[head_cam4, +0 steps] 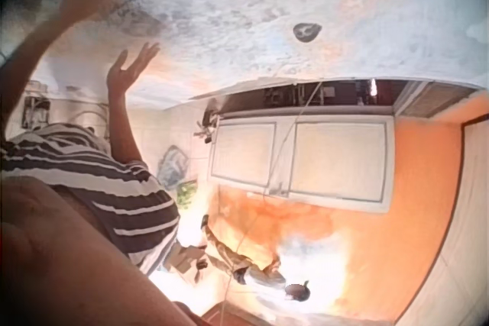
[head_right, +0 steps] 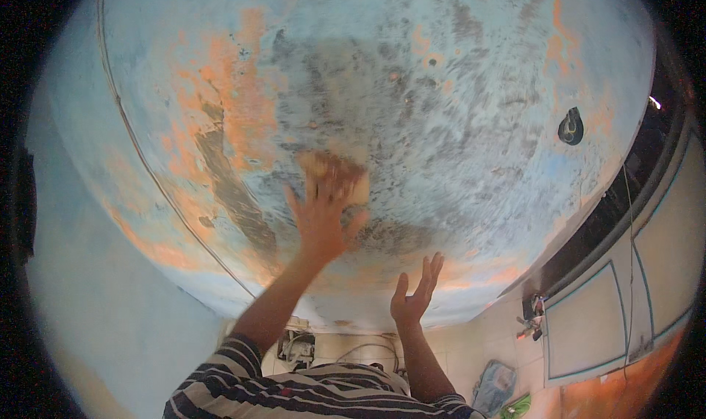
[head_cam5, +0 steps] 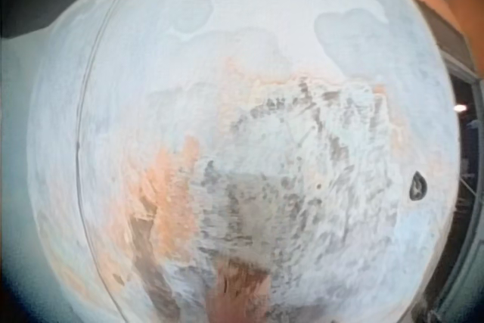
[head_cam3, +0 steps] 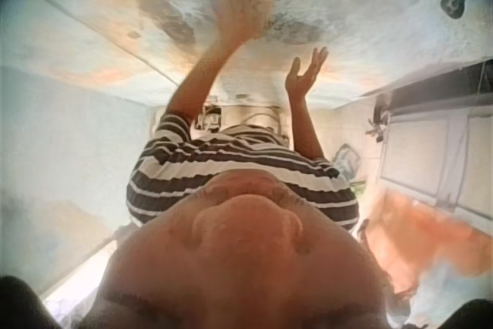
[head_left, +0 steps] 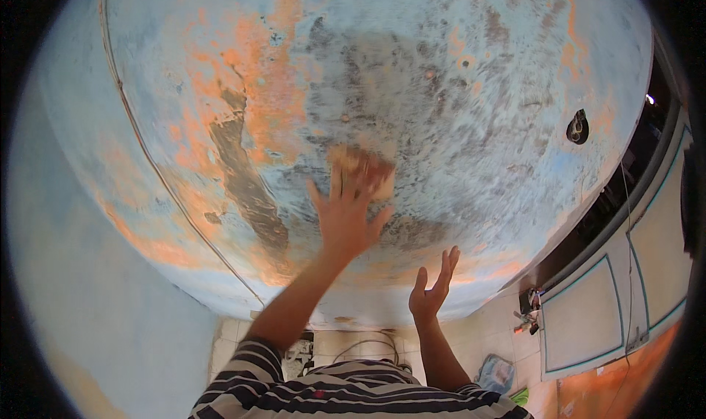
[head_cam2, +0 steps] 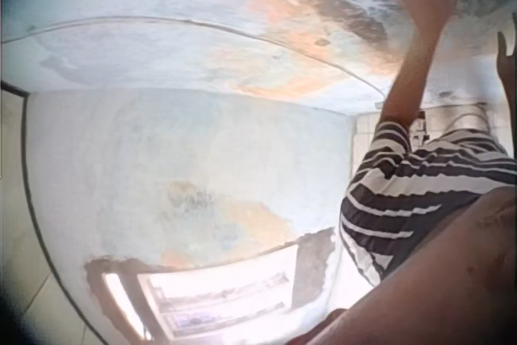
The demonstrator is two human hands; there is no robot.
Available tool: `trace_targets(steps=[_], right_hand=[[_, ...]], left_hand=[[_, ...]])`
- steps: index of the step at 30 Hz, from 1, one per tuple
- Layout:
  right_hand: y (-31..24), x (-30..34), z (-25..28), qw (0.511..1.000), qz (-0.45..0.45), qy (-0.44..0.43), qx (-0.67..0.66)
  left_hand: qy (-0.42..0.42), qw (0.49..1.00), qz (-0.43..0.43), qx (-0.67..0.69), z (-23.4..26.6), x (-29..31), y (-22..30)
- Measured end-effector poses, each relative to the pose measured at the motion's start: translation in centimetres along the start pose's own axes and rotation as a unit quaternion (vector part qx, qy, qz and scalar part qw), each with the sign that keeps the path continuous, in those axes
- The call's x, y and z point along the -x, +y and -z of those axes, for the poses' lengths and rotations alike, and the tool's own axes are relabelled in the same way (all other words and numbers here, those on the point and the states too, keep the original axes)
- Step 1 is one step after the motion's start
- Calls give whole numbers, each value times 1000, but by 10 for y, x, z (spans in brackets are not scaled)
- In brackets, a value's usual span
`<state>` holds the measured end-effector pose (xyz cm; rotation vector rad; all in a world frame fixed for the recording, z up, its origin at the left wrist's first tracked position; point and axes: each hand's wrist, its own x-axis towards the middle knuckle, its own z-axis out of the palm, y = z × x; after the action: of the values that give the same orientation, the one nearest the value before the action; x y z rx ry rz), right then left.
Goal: The person sands the ceiling surface using sandpaper by hand.
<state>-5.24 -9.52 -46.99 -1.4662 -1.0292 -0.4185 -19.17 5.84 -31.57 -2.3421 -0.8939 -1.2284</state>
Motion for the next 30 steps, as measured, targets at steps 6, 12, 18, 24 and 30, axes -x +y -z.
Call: trace_targets(steps=[6,12,18,24,30], right_hand=[[17,-44,10,999,30,4,-34],[46,-72,33,1000,5,26,-14],[80,-88,57,999,-16,36,0],[110,-107,61,999,38,15,-30],[106,-137,60,993,75,16,-94]], left_hand=[[275,955,-90,-71,122,-247,18],[271,955,-85,-90,93,-249,29],[36,992,119,-22,-63,9,81],[103,992,64,-24,5,-110,87],[284,956,-57,-44,128,-323,93]])
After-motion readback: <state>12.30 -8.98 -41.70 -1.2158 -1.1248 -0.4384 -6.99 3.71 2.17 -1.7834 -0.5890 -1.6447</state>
